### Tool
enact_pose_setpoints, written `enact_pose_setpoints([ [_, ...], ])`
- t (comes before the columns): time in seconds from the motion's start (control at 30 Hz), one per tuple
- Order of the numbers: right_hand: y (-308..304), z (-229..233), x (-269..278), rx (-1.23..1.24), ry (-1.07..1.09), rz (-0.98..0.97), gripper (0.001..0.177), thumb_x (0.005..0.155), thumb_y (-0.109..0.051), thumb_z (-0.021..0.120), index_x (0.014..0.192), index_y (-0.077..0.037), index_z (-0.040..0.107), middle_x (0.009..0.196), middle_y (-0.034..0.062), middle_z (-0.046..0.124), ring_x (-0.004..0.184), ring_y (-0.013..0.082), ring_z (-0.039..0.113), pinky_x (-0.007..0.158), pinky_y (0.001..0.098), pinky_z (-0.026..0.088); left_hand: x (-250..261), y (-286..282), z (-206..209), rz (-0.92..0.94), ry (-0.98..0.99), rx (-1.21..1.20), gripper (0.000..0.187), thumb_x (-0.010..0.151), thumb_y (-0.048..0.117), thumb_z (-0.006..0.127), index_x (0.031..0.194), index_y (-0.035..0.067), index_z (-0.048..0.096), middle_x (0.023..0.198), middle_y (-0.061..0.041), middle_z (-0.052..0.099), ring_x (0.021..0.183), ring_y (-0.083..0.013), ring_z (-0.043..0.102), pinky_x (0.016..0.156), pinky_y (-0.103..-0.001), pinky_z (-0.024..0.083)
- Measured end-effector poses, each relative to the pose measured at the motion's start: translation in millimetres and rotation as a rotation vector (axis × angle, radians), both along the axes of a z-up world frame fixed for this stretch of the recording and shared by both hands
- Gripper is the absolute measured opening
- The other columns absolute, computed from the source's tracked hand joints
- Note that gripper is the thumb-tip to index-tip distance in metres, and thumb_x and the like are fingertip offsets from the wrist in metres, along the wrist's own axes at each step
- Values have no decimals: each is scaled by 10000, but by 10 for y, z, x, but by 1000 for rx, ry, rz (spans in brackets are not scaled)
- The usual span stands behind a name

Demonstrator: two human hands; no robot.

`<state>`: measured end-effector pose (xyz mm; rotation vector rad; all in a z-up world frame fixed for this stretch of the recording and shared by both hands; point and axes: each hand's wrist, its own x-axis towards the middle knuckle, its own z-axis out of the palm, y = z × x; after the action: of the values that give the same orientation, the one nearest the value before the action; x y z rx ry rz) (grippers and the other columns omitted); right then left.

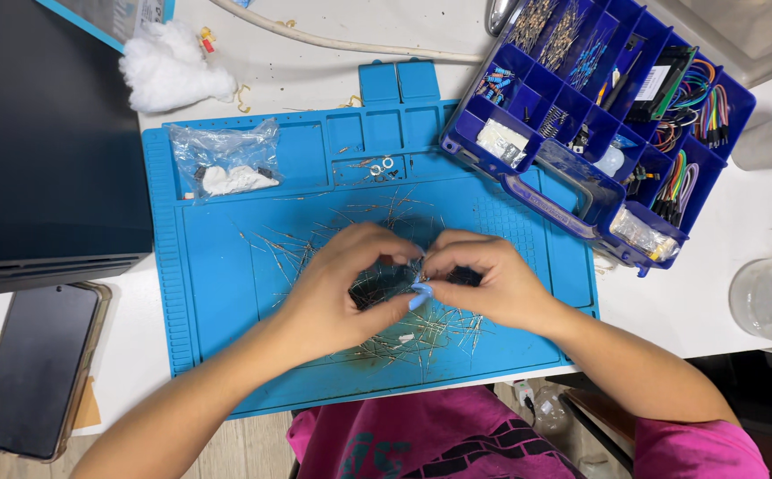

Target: The person sorts through a pile of small electronic components, likely resistors, on a blue cutting mat. They pick up individual components, examine them, and place them into specific compartments within a blue plastic organizer box.

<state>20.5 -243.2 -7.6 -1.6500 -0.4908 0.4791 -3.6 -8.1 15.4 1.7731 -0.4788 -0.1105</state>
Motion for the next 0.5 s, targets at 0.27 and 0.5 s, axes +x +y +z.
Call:
enact_pose_setpoints([
  [0.27,97,38,-69,-59,-155,24,127,799,-40,818,808,-65,693,770,72,653,670,220,636,684,373,550,-57,-51,-121,63,-253,14,62,919,137,747,956,176,778,967,-23,681,896,-254,635,768,-378,541],
  [0.5,107,58,-81,-66,-176,30,76,829,-36,780,844,-80,720,822,88,709,681,241,662,679,389,550,-42,-12,-50,95,-180,-114,51,942,147,716,917,151,760,935,-47,682,896,-290,651,809,-424,537],
])
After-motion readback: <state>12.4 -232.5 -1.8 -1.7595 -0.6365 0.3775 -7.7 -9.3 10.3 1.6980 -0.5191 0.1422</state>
